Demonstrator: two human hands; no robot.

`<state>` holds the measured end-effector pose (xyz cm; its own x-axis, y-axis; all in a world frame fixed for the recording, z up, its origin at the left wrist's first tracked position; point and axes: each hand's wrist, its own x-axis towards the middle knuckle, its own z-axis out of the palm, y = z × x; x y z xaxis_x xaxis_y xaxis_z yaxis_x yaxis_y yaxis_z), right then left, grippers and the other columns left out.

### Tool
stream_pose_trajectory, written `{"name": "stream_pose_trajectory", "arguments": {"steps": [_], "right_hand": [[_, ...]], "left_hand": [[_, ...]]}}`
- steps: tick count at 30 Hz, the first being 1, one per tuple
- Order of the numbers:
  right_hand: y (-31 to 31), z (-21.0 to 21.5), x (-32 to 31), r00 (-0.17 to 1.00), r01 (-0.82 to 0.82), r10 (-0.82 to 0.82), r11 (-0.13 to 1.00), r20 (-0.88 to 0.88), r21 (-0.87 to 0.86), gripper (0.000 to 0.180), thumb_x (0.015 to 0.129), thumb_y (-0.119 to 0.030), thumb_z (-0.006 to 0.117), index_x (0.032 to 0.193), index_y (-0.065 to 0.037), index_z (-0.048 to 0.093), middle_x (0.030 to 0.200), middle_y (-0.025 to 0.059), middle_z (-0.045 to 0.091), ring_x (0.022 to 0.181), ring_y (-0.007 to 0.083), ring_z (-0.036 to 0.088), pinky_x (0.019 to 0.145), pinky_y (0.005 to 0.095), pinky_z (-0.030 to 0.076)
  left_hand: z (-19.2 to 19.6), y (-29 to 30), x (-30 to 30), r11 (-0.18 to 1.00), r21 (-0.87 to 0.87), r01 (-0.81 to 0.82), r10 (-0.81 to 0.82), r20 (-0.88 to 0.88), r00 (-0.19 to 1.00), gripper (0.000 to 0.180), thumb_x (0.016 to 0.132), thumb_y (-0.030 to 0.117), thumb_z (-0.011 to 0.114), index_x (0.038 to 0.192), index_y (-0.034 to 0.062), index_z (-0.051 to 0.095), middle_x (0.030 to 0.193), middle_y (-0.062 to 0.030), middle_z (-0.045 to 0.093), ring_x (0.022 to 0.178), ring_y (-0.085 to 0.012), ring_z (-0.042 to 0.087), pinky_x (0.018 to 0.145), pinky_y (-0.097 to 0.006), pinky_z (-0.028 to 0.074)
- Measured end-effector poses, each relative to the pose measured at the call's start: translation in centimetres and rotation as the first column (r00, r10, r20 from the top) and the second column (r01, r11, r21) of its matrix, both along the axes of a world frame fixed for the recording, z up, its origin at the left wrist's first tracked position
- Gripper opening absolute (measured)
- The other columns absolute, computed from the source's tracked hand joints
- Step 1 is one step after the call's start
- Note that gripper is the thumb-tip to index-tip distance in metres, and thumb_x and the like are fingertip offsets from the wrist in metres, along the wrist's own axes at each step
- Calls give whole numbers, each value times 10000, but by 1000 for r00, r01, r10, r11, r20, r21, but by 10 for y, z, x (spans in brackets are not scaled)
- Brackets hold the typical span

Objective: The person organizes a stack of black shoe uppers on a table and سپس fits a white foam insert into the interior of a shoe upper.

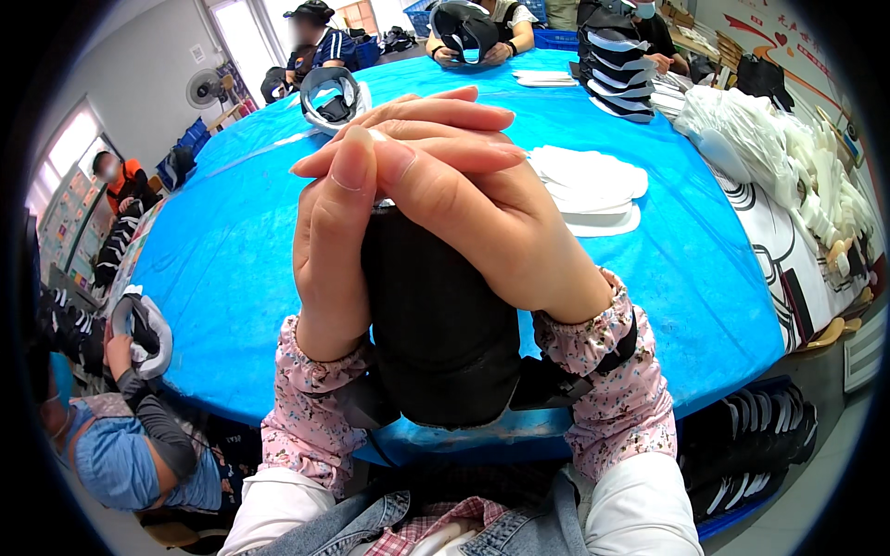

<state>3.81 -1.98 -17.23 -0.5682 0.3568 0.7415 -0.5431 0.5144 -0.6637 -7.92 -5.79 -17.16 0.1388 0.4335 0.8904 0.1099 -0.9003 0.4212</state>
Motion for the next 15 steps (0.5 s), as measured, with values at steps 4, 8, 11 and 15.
{"name": "stream_pose_trajectory", "arguments": {"steps": [4, 8, 11, 15], "right_hand": [[2, 0, -1, 1000, -6, 6, 1000, 3, 5, 338, 922, -263, 422, 1007, 8, 606, 1025, 106, 605, 1017, 212, 528, 900, 322, 392], [1, 0, 0, 1000, -5, 6, 1000, -3, 23, 339, 923, -264, 422, 1003, 9, 607, 1026, 107, 606, 1016, 214, 529, 898, 323, 393], [0, 1, 0, 1000, 4, -4, 999, -14, 39, 340, 923, -263, 421, 1001, 10, 607, 1026, 108, 607, 1016, 215, 530, 896, 324, 395], [0, 1, 0, 1000, 3, -3, 1000, -12, 25, 335, 921, -257, 422, 1001, 10, 607, 1026, 109, 607, 1016, 217, 532, 896, 326, 397]], "left_hand": [[-1, 0, 0, 1000, 1, -1, 1, 8, 1000, 383, 924, 252, 373, 882, -8, 651, 928, -95, 650, 1016, -260, 545, 904, -391, 388], [-1, 2, -1, 1000, 9, 26, -26, 10, 1000, 383, 923, 249, 371, 882, -8, 651, 928, -95, 650, 1015, -260, 546, 903, -387, 387], [0, 2, -1, 999, 32, 12, -11, -10, 1000, 384, 923, 246, 367, 882, -10, 650, 929, -95, 649, 1014, -259, 546, 902, -382, 385], [1, 1, -1, 1000, 20, 8, -8, -6, 1000, 383, 923, 243, 364, 888, -11, 648, 931, -94, 648, 1014, -259, 546, 902, -381, 383]]}}
